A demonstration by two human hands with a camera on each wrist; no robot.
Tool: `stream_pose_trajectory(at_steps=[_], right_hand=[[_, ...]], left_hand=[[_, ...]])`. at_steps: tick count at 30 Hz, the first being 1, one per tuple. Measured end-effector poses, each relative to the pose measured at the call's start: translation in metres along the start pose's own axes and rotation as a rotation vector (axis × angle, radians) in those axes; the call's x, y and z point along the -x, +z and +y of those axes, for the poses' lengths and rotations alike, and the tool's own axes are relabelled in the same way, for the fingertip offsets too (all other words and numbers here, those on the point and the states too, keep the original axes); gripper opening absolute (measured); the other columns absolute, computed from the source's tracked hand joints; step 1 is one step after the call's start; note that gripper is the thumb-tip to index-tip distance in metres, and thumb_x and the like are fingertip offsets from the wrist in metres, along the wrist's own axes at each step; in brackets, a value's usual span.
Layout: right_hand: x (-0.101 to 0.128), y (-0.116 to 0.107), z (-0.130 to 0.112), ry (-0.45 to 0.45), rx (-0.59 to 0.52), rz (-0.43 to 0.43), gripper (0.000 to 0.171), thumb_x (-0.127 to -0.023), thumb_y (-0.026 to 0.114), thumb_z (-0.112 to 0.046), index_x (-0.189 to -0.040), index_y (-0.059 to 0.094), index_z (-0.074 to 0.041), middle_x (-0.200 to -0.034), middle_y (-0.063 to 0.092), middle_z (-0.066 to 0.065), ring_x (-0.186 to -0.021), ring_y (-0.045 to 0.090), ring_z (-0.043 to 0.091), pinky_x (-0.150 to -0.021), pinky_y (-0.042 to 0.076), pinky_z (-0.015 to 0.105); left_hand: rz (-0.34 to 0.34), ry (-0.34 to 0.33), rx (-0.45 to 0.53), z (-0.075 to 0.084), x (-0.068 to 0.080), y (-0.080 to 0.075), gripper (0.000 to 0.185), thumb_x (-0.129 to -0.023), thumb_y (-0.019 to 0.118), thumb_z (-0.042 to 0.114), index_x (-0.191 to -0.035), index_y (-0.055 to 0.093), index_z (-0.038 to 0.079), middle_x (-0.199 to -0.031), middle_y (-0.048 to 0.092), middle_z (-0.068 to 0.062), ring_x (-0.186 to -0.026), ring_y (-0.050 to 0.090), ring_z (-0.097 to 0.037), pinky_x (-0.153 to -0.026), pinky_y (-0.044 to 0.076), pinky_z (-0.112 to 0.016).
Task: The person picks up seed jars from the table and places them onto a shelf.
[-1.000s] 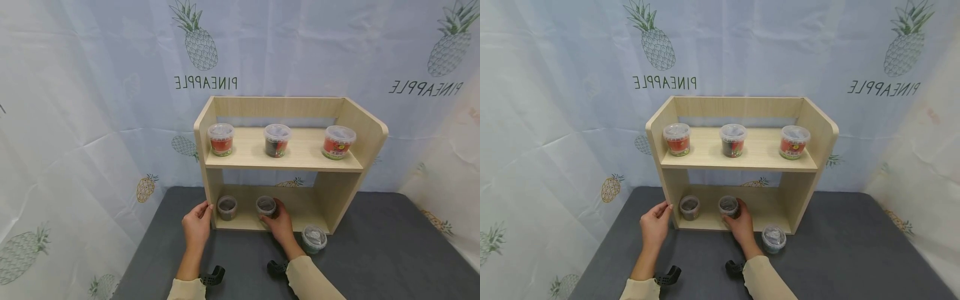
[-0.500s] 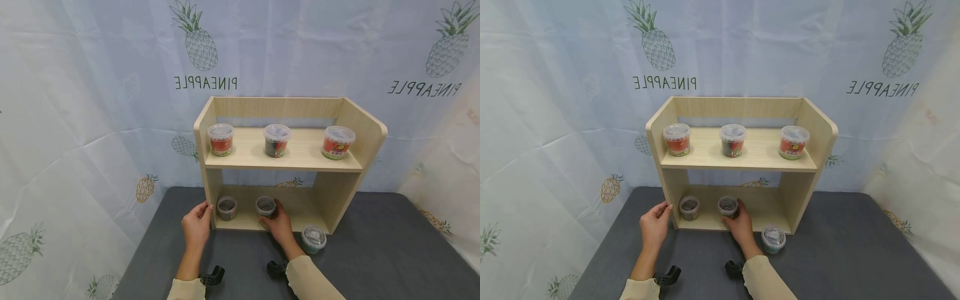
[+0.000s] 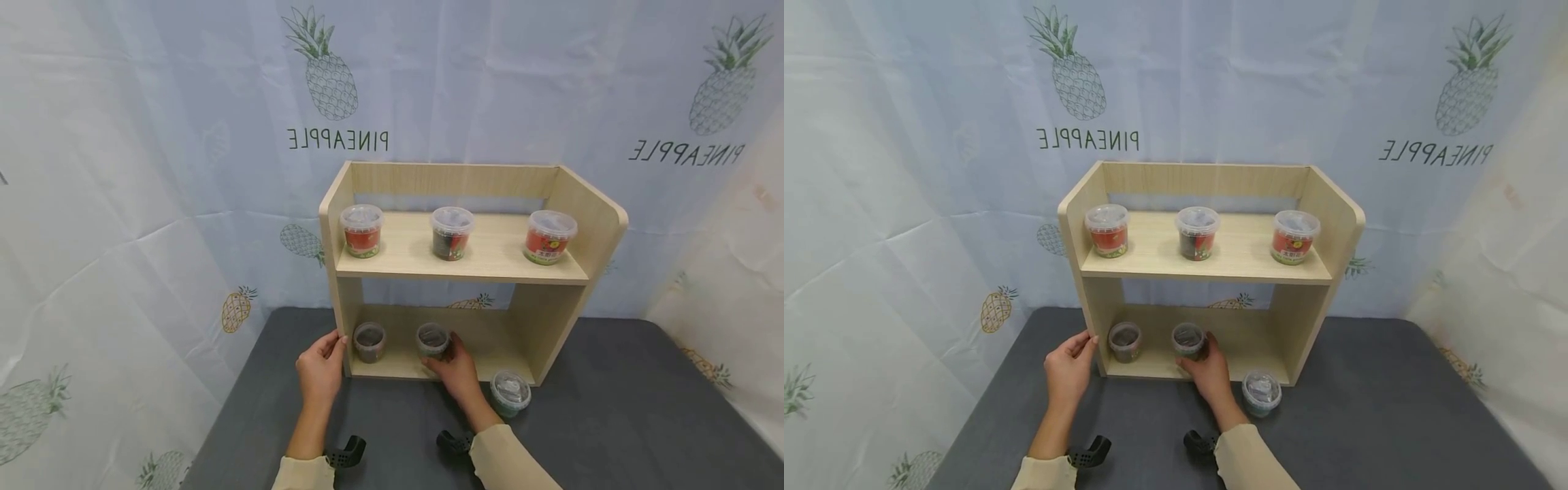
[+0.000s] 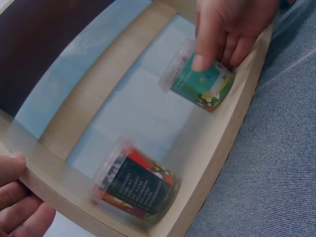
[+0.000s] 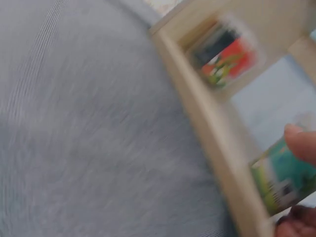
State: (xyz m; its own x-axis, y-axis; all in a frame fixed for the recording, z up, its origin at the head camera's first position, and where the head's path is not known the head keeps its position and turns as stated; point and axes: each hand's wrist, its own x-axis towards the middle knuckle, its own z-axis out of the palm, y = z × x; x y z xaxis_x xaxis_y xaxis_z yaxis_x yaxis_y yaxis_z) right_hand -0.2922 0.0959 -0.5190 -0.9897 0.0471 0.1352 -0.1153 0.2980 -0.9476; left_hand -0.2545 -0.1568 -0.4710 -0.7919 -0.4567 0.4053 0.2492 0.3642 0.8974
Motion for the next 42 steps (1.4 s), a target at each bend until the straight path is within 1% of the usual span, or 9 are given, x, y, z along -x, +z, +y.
stream_pose_trajectory(at_steps=[5, 10, 17, 23, 26, 31, 38, 39, 42], right_hand=[[0.004, -0.01, -0.026, 0.01, -0.01, 0.015, 0.093, -0.083, 0.079, -0.013, -0.152, 0.021, 0.008, -0.152, 0.035, 0.03, -0.14, 0.037, 0.043, -0.112, 0.039, 0.053], [0.011, -0.028, -0.053, -0.055, -0.045, 0.048, 0.092, -0.083, 0.08, -0.014, -0.154, 0.024, 0.0, -0.154, 0.037, 0.023, -0.143, 0.036, 0.036, -0.116, 0.035, 0.048], [0.03, -0.065, -0.066, -0.141, 0.022, 0.097, 0.089, -0.083, 0.081, -0.026, -0.154, 0.029, -0.009, -0.155, 0.039, 0.013, -0.145, 0.035, 0.027, -0.118, 0.032, 0.037], [0.049, -0.097, -0.055, -0.152, 0.068, 0.159, 0.086, -0.086, 0.079, -0.027, -0.155, 0.03, -0.012, -0.156, 0.038, 0.009, -0.145, 0.034, 0.024, -0.11, 0.031, 0.008], [0.057, -0.108, -0.044, -0.139, 0.086, 0.184, 0.086, -0.086, 0.078, -0.027, -0.155, 0.03, -0.01, -0.155, 0.039, 0.011, -0.144, 0.035, 0.026, -0.103, 0.03, -0.001], [0.067, -0.12, -0.027, -0.079, 0.119, 0.194, 0.084, -0.088, 0.077, -0.027, -0.155, 0.03, -0.01, -0.155, 0.04, 0.01, -0.143, 0.035, 0.028, -0.099, 0.029, -0.004], [0.073, -0.127, -0.005, 0.017, 0.163, 0.135, 0.088, -0.088, 0.076, -0.034, -0.156, 0.027, -0.009, -0.155, 0.038, 0.015, -0.143, 0.036, 0.032, -0.092, 0.029, -0.007], [0.074, -0.127, -0.002, 0.027, 0.178, 0.125, 0.088, -0.087, 0.076, -0.035, -0.155, 0.027, -0.008, -0.154, 0.04, 0.016, -0.142, 0.038, 0.032, -0.094, 0.032, -0.004], [0.077, -0.126, 0.007, 0.039, 0.191, 0.097, 0.088, -0.086, 0.077, -0.035, -0.154, 0.03, -0.006, -0.153, 0.042, 0.016, -0.137, 0.044, 0.033, -0.088, 0.043, 0.005]], left_hand=[[0.004, 0.024, -0.008, -0.003, -0.003, 0.001, 0.023, -0.089, 0.074, 0.012, -0.107, 0.074, -0.003, -0.098, 0.075, -0.018, -0.091, 0.074, -0.027, -0.075, 0.061, -0.036], [-0.005, 0.02, -0.007, -0.003, -0.004, 0.0, 0.024, -0.089, 0.074, 0.013, -0.108, 0.074, -0.003, -0.099, 0.075, -0.018, -0.092, 0.074, -0.027, -0.075, 0.061, -0.037], [-0.003, 0.019, -0.011, -0.004, -0.006, 0.001, 0.024, -0.089, 0.074, 0.013, -0.108, 0.075, -0.002, -0.099, 0.075, -0.017, -0.092, 0.074, -0.026, -0.076, 0.061, -0.037], [0.003, 0.026, -0.004, -0.003, -0.007, 0.002, 0.024, -0.089, 0.075, 0.012, -0.107, 0.075, -0.003, -0.099, 0.075, -0.017, -0.091, 0.074, -0.026, -0.076, 0.061, -0.037], [0.006, 0.027, -0.005, -0.003, -0.007, 0.002, 0.024, -0.089, 0.075, 0.012, -0.107, 0.075, -0.003, -0.099, 0.075, -0.018, -0.092, 0.074, -0.026, -0.076, 0.061, -0.037], [0.003, 0.016, -0.015, -0.003, -0.006, 0.002, 0.025, -0.089, 0.074, 0.013, -0.108, 0.074, -0.003, -0.099, 0.075, -0.017, -0.092, 0.074, -0.027, -0.076, 0.061, -0.037], [-0.006, 0.016, -0.014, -0.003, -0.003, 0.002, 0.025, -0.089, 0.074, 0.014, -0.108, 0.074, -0.003, -0.099, 0.075, -0.017, -0.091, 0.074, -0.026, -0.074, 0.061, -0.034], [-0.009, 0.014, -0.014, -0.003, -0.003, 0.002, 0.025, -0.09, 0.074, 0.014, -0.109, 0.074, -0.003, -0.099, 0.075, -0.017, -0.091, 0.074, -0.027, -0.074, 0.061, -0.034], [-0.015, 0.012, -0.012, -0.003, -0.002, 0.002, 0.026, -0.09, 0.073, 0.015, -0.11, 0.074, -0.002, -0.1, 0.075, -0.017, -0.092, 0.074, -0.026, -0.074, 0.061, -0.033]])
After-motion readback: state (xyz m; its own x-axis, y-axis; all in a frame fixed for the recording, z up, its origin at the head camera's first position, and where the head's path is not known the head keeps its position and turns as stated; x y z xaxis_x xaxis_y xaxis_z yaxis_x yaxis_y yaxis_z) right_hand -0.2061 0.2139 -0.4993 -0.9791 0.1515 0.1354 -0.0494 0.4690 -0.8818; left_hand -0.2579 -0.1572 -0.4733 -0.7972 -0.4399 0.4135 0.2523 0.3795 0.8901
